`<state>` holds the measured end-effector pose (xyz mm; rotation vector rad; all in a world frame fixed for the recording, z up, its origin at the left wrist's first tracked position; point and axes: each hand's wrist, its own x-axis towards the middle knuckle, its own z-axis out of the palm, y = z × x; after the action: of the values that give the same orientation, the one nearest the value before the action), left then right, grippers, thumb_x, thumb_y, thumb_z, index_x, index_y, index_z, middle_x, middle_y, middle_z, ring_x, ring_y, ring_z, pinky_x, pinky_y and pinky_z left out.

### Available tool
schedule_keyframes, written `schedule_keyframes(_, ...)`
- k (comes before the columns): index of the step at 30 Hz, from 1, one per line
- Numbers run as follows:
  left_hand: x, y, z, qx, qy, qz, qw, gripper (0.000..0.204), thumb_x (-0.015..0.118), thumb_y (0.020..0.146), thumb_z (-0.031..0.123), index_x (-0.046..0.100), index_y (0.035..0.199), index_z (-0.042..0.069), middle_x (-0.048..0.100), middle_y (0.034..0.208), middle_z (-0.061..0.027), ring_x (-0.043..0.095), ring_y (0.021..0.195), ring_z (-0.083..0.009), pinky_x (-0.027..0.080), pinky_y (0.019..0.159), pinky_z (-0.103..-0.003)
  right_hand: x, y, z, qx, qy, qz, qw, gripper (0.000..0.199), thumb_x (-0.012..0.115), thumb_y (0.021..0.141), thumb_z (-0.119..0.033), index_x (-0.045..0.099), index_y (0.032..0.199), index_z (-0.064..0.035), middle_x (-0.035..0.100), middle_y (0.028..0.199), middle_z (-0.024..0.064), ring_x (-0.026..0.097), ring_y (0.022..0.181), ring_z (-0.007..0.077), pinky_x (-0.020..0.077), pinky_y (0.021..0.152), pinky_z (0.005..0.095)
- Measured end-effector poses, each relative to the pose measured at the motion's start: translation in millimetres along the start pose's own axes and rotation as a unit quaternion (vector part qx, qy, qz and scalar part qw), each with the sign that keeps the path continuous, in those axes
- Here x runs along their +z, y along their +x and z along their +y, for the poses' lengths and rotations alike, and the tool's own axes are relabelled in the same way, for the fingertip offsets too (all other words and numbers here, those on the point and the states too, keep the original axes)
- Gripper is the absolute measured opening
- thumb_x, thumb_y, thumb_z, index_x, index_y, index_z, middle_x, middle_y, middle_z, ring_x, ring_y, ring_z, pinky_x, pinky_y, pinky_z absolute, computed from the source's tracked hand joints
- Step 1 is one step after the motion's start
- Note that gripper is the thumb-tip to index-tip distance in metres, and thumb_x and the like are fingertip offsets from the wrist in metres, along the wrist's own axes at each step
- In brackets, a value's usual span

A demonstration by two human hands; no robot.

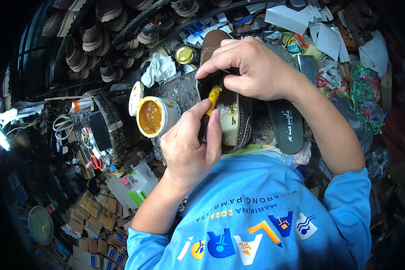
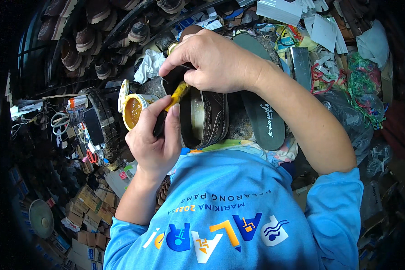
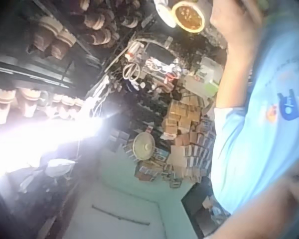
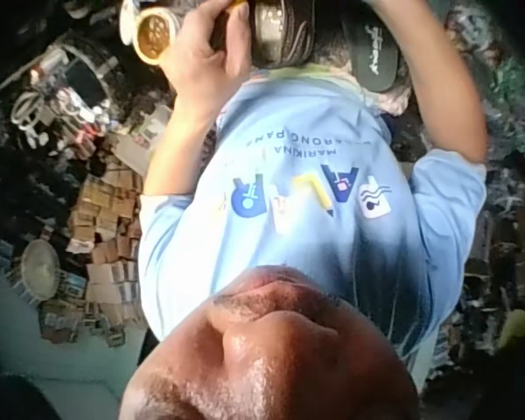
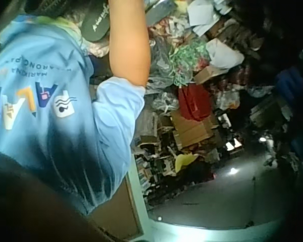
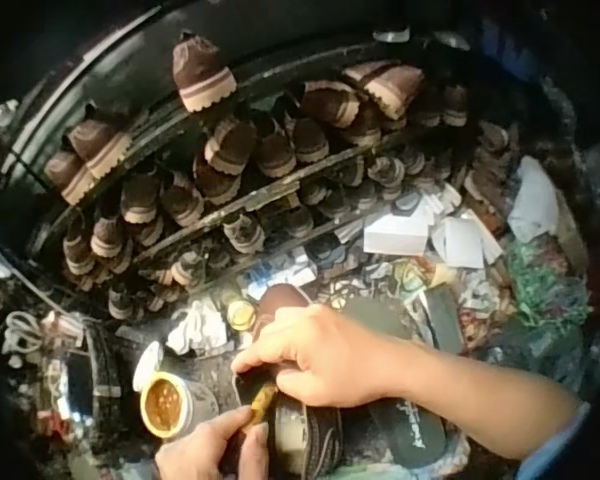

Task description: The recorder applies glue to the interior base of a shoe upper and then inserts a padded insole.

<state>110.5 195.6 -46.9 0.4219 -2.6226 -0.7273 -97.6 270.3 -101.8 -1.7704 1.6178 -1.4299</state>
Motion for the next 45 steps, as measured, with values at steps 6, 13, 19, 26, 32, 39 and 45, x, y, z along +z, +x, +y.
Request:
schedule_keyframes(6,-1,-2,6,0.006,0.018,-0.033,0.999,0.02,0.075,0.088,0.002,0.068,0.106,-0.004,0.073,0.086,-0.0162,0.073,0.066,-0.0271,0.056,0.059,-0.034,1,0,2,-0.006,0.007,0.012,1.0,0.044,0.06,0.068,0.003,0.078,0.108,-0.0044,0.075,0.09,0.0118,0.066,0.084,0.0279,0.0542,0.077,0.0368)
schedule_keyframes(13,4,-5,-4,-0.014,0.013,0.002,1.0,0.015,0.073,0.093,0.002,0.071,0.106,-0.004,0.072,0.077,-0.0111,0.069,0.063,-0.0127,0.053,0.059,-0.026,1,1,-1,0.008,0.012,-0.003,1.0,0.045,0.06,0.067,0.003,0.078,0.108,-0.0047,0.074,0.089,0.012,0.066,0.083,0.0281,0.0538,0.076,0.037)
schedule_keyframes(19,-4,-7,8,-0.026,-0.042,-0.027,0.998,0.014,0.073,0.093,0.004,0.071,0.104,-0.004,0.072,0.076,-0.0113,0.068,0.062,-0.0138,0.052,0.06,-0.026,-2,0,-5,0.038,0.01,-0.008,0.999,0.041,0.061,0.068,-0.002,0.079,0.105,-0.0066,0.073,0.084,0.0113,0.064,0.08,0.0285,0.0537,0.085,0.0386)
schedule_keyframes(26,9,0,-7,0.014,0.037,0.012,0.999,0.014,0.073,0.091,0.002,0.07,0.104,-0.003,0.072,0.078,-0.0127,0.07,0.061,-0.0193,0.053,0.059,-0.029,0,1,-1,0.015,0.001,-0.004,1.0,0.042,0.061,0.068,0.002,0.078,0.106,-0.0061,0.074,0.09,0.0113,0.066,0.083,0.027,0.0538,0.077,0.0375)
schedule_keyframes(32,-1,-4,7,-0.012,0.001,-0.054,0.998,0.019,0.075,0.089,0.004,0.067,0.105,-0.004,0.073,0.083,-0.0172,0.072,0.064,-0.0291,0.057,0.059,-0.034,-1,-1,-1,0.018,-0.002,-0.004,1.0,0.043,0.061,0.067,0.003,0.078,0.105,-0.0063,0.074,0.089,0.0104,0.066,0.082,0.0267,0.054,0.077,0.0375)
schedule_keyframes(39,1,-1,-5,0.004,-0.001,-0.017,1.0,0.019,0.075,0.088,0.004,0.067,0.104,-0.003,0.073,0.085,-0.0169,0.07,0.062,-0.0298,0.055,0.057,-0.036,-1,-1,-3,0.008,-0.008,0.008,1.0,0.043,0.061,0.067,0.003,0.078,0.105,-0.0063,0.074,0.088,0.0098,0.064,0.08,0.0265,0.0533,0.075,0.0368)
schedule_keyframes(45,-35,-11,22,-0.031,-0.052,-0.116,0.991,0.018,0.075,0.086,0.003,0.066,0.101,-0.001,0.069,0.075,-0.0142,0.07,0.058,-0.028,0.055,0.055,-0.035,4,-3,2,-0.004,0.007,0.02,1.0,0.042,0.061,0.068,0.003,0.079,0.105,-0.0061,0.075,0.091,0.0088,0.064,0.081,0.0255,0.0533,0.078,0.0362)
